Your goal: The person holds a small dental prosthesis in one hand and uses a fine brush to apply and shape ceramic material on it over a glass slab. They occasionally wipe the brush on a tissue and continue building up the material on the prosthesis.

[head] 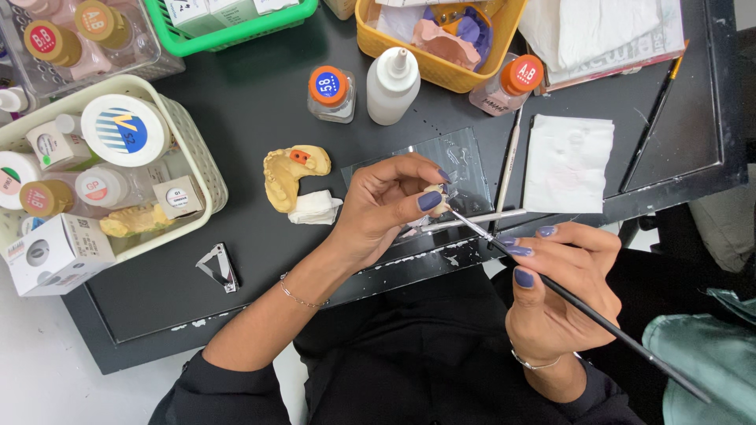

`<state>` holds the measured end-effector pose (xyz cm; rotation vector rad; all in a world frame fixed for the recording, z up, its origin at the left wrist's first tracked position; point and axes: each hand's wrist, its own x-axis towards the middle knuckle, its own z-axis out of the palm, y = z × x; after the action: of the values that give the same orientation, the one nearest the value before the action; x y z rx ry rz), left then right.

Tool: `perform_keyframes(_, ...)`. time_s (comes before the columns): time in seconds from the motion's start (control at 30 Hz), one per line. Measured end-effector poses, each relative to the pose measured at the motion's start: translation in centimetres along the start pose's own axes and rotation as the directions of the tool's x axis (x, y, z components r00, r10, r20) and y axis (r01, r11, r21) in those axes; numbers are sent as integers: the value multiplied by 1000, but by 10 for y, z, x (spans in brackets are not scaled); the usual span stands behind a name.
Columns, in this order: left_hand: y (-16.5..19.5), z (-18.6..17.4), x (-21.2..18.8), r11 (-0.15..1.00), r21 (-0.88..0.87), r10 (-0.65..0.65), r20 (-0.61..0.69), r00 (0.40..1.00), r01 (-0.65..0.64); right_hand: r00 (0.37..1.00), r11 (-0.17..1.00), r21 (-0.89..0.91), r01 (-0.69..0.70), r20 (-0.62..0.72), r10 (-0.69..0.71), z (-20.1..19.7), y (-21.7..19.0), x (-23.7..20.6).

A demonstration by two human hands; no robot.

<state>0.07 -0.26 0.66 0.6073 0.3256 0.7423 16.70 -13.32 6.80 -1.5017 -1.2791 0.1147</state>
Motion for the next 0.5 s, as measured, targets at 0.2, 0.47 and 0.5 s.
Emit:
perform_keyframes(0.2,0,0,0,1000,-3,-4,3,1000,4,1000,1000,8,-6,4,6,0,-1,1)
perform_keyframes(0.47,-1,0,0,1000,-11,-7,3,1000,7,1000,1000,8,9,-3,-9,1,0,2)
perform_keyframes(0.5,-1,0,-1,1000,-10,-7,2,1000,7,1000,1000,5,1,13,-1,0,0,2)
